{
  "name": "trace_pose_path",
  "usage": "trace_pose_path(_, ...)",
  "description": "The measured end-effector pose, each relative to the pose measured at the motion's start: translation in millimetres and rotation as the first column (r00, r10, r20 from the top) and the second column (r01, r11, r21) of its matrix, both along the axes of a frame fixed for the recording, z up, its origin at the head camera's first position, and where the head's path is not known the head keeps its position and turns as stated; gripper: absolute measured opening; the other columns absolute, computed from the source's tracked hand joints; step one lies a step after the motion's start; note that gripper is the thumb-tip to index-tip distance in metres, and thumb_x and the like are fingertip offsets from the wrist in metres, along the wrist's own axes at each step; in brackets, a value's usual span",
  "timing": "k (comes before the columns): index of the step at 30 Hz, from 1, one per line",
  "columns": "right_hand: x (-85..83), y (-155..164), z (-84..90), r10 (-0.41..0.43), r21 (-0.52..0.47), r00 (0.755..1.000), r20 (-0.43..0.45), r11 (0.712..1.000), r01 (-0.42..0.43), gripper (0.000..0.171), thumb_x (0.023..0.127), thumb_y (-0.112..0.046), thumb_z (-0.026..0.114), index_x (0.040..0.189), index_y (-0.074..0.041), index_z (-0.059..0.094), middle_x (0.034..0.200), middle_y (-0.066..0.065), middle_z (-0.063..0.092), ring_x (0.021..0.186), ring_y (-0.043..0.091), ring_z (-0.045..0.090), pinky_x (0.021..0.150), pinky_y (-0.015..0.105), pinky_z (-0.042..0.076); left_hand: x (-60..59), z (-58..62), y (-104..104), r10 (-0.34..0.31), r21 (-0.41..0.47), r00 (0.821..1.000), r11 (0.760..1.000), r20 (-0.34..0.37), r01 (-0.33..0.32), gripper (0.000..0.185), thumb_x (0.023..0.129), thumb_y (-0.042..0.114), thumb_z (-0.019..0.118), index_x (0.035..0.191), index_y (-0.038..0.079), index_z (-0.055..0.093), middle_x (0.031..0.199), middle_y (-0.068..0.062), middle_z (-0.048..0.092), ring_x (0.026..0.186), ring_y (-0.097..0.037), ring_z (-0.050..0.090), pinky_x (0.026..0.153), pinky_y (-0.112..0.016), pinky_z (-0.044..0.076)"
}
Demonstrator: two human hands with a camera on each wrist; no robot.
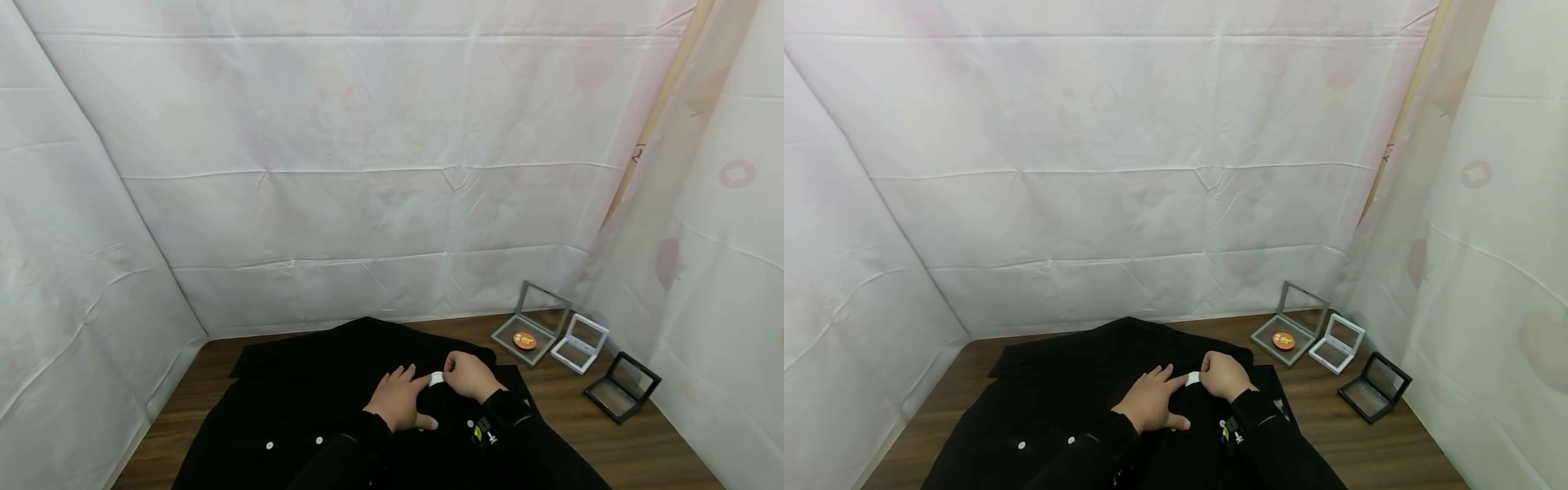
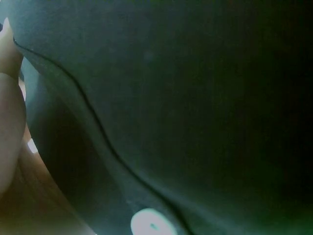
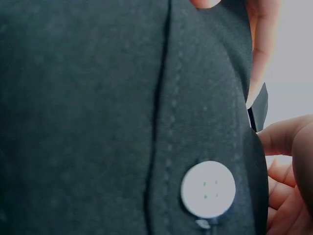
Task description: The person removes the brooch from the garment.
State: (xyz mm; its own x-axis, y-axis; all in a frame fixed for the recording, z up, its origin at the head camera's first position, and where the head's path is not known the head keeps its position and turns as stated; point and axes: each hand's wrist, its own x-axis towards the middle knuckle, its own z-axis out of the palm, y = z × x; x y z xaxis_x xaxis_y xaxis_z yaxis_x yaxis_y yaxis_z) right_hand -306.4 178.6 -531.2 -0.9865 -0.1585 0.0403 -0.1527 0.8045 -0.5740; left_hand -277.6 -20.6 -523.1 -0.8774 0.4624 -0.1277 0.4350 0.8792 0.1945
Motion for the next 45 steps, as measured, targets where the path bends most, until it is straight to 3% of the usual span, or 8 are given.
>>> trace_pose_path(6,4.8,-1,0.8,0.036,-0.007,0.999,0.011,0.999,-0.036,0.016,0.098,-0.014,0.068,0.084,-0.015,0.06,0.072,-0.004,0.056,0.062,0.014,0.05,0.062,0.034,0.043,1.0,0.5,0,0.002,0.011,1.0,1.0,0.014,-0.002,0.089,0.079,0.066,0.079,0.155,0.028,0.05,0.161,-0.012,0.042,0.148,-0.036,0.036,0.117,-0.057,0.032)
trace_pose_path(10,12.6,-2,7.0,0.079,0.021,0.997,0.014,0.997,-0.079,0.01,0.097,-0.017,0.072,0.094,-0.01,0.065,0.08,-0.001,0.06,0.067,0.014,0.054,0.066,0.037,0.047,3.0,1.3,-1,0.007,0.017,1.0,1.0,0.008,-0.007,0.09,0.079,0.065,0.08,0.155,0.027,0.05,0.16,-0.013,0.042,0.148,-0.036,0.036,0.117,-0.057,0.032)
trace_pose_path(16,29.4,-1,14.1,0.124,0.116,0.992,-0.017,0.986,-0.121,0.033,0.093,-0.021,0.078,0.12,-0.004,0.069,0.11,0.01,0.066,0.093,0.023,0.065,0.083,0.047,0.054,6.2,4.1,-1,-0.003,-0.003,0.999,1.0,-0.033,0.003,0.09,0.078,0.067,0.08,0.154,0.028,0.05,0.16,-0.013,0.043,0.147,-0.036,0.038,0.116,-0.056,0.034)
trace_pose_path(19,38.6,-1,15.7,0.166,0.19,0.985,-0.038,0.969,-0.156,0.04,0.092,-0.024,0.078,0.126,-0.003,0.068,0.116,0.013,0.065,0.103,0.03,0.065,0.087,0.05,0.054,5.9,4.1,0,-0.003,-0.006,0.999,1.0,-0.037,0.003,0.091,0.078,0.067,0.08,0.154,0.027,0.051,0.159,-0.013,0.044,0.147,-0.036,0.038,0.116,-0.056,0.035)
trace_pose_path(29,53.2,-8,12.3,0.239,0.429,0.965,-0.107,0.887,-0.172,0.044,0.092,-0.032,0.077,0.129,-0.009,0.071,0.111,0.01,0.062,0.098,0.029,0.061,0.081,0.047,0.054,3.3,-0.7,-1,0.001,0.012,0.999,1.0,-0.04,0.0,0.09,0.078,0.065,0.081,0.154,0.027,0.052,0.159,-0.014,0.044,0.146,-0.038,0.039,0.116,-0.057,0.034)
trace_pose_path(45,62.7,-12,10.2,0.229,0.48,0.969,-0.095,0.863,-0.157,0.047,0.096,-0.038,0.072,0.135,-0.012,0.069,0.122,0.011,0.059,0.104,0.029,0.055,0.082,0.049,0.051,5.7,5.8,1,-0.004,-0.011,0.999,1.0,-0.041,0.004,0.089,0.078,0.067,0.08,0.154,0.029,0.051,0.16,-0.012,0.043,0.147,-0.036,0.039,0.116,-0.056,0.035)
